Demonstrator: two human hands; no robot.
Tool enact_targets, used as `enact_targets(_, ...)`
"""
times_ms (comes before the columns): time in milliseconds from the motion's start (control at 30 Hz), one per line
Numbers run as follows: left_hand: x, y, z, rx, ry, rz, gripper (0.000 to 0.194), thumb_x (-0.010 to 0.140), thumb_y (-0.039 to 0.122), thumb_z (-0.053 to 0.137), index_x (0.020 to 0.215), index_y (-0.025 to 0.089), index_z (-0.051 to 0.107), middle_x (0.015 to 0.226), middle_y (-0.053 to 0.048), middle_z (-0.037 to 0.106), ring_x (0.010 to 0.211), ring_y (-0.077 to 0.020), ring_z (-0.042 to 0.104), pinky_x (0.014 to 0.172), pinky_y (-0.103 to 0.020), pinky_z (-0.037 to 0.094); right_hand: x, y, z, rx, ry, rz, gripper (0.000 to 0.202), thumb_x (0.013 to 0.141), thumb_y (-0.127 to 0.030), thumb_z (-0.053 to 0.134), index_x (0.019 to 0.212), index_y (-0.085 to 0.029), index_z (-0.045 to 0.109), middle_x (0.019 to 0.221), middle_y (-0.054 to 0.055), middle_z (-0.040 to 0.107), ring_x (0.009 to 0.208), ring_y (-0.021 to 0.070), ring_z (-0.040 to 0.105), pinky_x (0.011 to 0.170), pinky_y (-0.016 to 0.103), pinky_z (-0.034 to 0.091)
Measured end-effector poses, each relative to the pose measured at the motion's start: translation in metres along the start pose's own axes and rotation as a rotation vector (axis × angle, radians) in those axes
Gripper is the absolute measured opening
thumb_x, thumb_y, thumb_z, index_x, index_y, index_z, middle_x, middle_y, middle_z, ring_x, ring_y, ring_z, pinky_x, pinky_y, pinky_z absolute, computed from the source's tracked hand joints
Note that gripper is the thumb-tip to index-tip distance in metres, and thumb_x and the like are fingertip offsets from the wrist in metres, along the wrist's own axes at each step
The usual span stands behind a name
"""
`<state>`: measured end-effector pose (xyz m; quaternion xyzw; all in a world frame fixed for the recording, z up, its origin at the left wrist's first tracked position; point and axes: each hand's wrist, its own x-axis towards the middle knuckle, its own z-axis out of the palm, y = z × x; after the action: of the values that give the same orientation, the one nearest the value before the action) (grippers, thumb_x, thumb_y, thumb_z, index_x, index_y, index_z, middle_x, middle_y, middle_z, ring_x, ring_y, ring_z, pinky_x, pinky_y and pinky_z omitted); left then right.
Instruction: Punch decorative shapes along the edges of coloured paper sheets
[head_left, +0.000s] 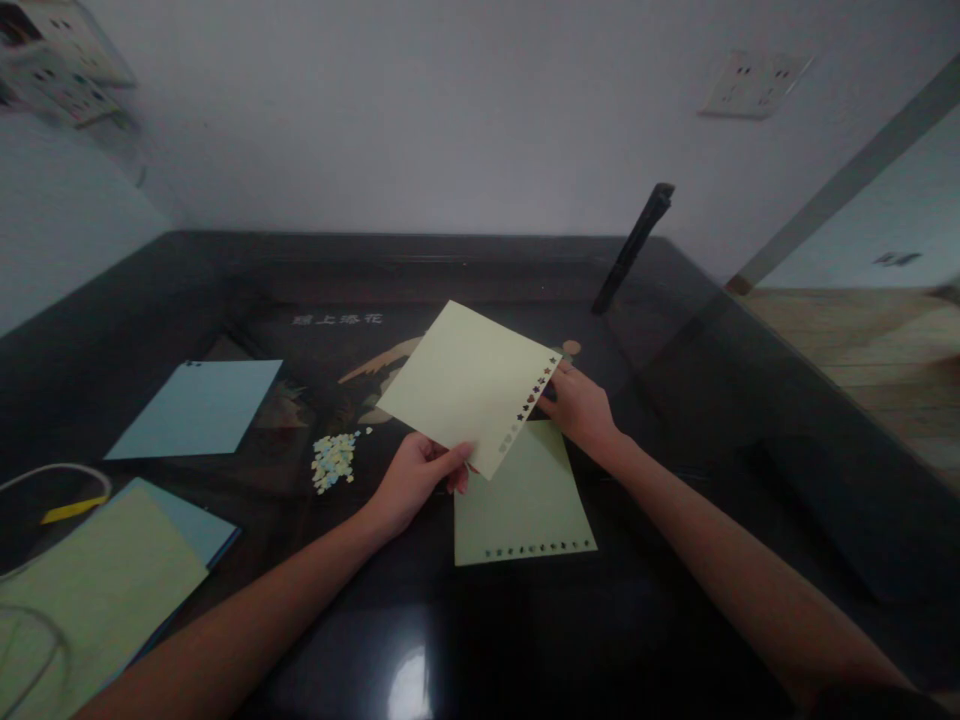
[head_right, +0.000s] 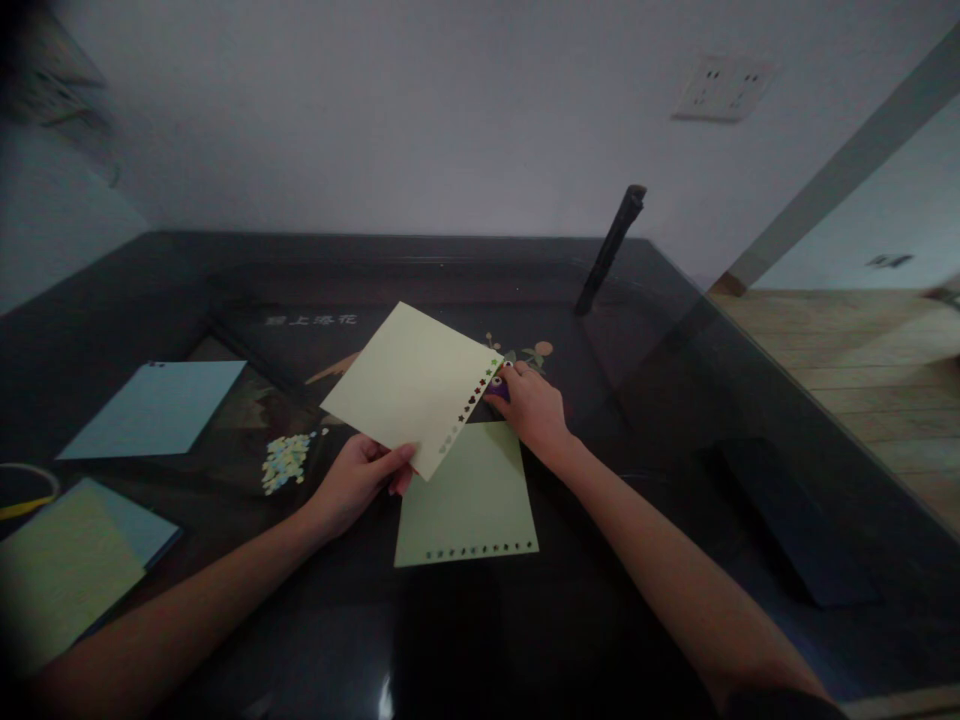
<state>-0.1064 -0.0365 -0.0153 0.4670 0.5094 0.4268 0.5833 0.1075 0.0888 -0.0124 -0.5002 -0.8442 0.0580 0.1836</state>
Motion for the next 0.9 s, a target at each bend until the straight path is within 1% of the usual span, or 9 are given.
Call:
enact_targets(67,0.0,-0.001,-0.001,0.029,-0.005,0.0,0.042,0.081,0.043,0.059,0.052,0.013,0.061,0.047,-0.003,0.059,0.043,-0.0081,0.046,0.046,-0.021,0.034,-0.001,0.001,-0.004,0.039,0.0,-0.011,0.019,0.083,-0.029,0.059,0.099,-0.019,0.06,0.105,0.011,0.063,0.094,0.0271,0.06,0.063,0.033,0.043)
enact_targets(133,0.0,-0.001,-0.003,0.093,-0.009,-0.006,0.044,0.082,0.044,0.058,0.052,0.012,0.062,0.048,-0.004,0.059,0.044,-0.0083,0.045,0.047,-0.022,0.033,-0.004,0.003,-0.011,0.079,0.005,-0.02,0.018,0.085,-0.03,0.057,0.099,-0.019,0.06,0.101,0.01,0.064,0.09,0.0246,0.061,0.067,0.034,0.044)
enact_targets(200,-0.001,-0.001,-0.004,0.175,-0.019,-0.009,0.046,0.083,0.045,0.057,0.051,0.012,0.064,0.047,-0.004,0.059,0.044,-0.0081,0.044,0.048,-0.022,0.033,-0.011,0.005,-0.02,0.192,0.007,-0.006,0.019,0.085,-0.03,0.057,0.1,-0.019,0.058,0.093,0.008,0.065,0.083,0.0218,0.061,0.069,0.034,0.046)
enact_targets(233,-0.001,-0.001,-0.004,0.213,-0.023,-0.009,0.047,0.083,0.046,0.056,0.052,0.012,0.064,0.046,-0.003,0.058,0.044,-0.008,0.043,0.048,-0.022,0.033,-0.017,0.007,-0.025,0.3,0.002,0.013,0.02,0.085,-0.031,0.057,0.101,-0.018,0.057,0.09,0.007,0.065,0.079,0.0208,0.062,0.069,0.035,0.046)
enact_targets(300,-0.002,-0.001,-0.004,0.266,-0.026,-0.002,0.047,0.084,0.046,0.056,0.052,0.012,0.066,0.046,-0.003,0.058,0.044,-0.0081,0.042,0.049,-0.023,0.032,-0.032,0.01,-0.035,0.587,-0.027,0.088,0.022,0.084,-0.032,0.058,0.102,-0.019,0.054,0.091,0.007,0.066,0.077,0.0195,0.063,0.071,0.036,0.048)
enact_targets(400,-0.004,0.001,-0.002,0.302,-0.025,0.004,0.046,0.083,0.045,0.055,0.052,0.012,0.065,0.047,-0.003,0.059,0.045,-0.009,0.044,0.05,-0.022,0.033,-0.061,0.012,-0.046,0.955,-0.146,0.262,0.024,0.084,-0.039,0.057,0.098,-0.02,0.053,0.09,0.006,0.065,0.084,0.0202,0.064,0.073,0.038,0.052)
enact_targets(533,-0.007,0.008,0.004,0.335,-0.036,0.01,0.043,0.08,0.044,0.058,0.051,0.013,0.064,0.048,-0.004,0.061,0.047,-0.0099,0.047,0.051,-0.022,0.035,-0.09,0.007,-0.053,1.263,-0.182,0.467,0.026,0.083,-0.043,0.06,0.096,-0.022,0.053,0.088,0.004,0.063,0.091,0.0183,0.063,0.084,0.041,0.053)
enact_targets(733,-0.008,0.012,0.007,0.442,-0.064,-0.001,0.042,0.078,0.045,0.058,0.051,0.013,0.066,0.047,-0.004,0.061,0.046,-0.0109,0.048,0.049,-0.021,0.035,-0.098,-0.005,-0.049,1.39,-0.205,0.525,0.029,0.078,-0.042,0.066,0.095,-0.022,0.054,0.087,0.003,0.062,0.09,0.0172,0.062,0.085,0.04,0.054)
enact_targets(900,-0.01,0.011,0.005,0.48,-0.046,-0.025,0.041,0.079,0.042,0.058,0.054,0.013,0.068,0.052,-0.007,0.067,0.049,-0.0138,0.057,0.054,-0.023,0.042,-0.1,-0.011,-0.048,1.412,-0.184,0.509,0.026,0.08,-0.041,0.064,0.095,-0.022,0.054,0.088,0.004,0.062,0.09,0.0172,0.062,0.088,0.04,0.053)
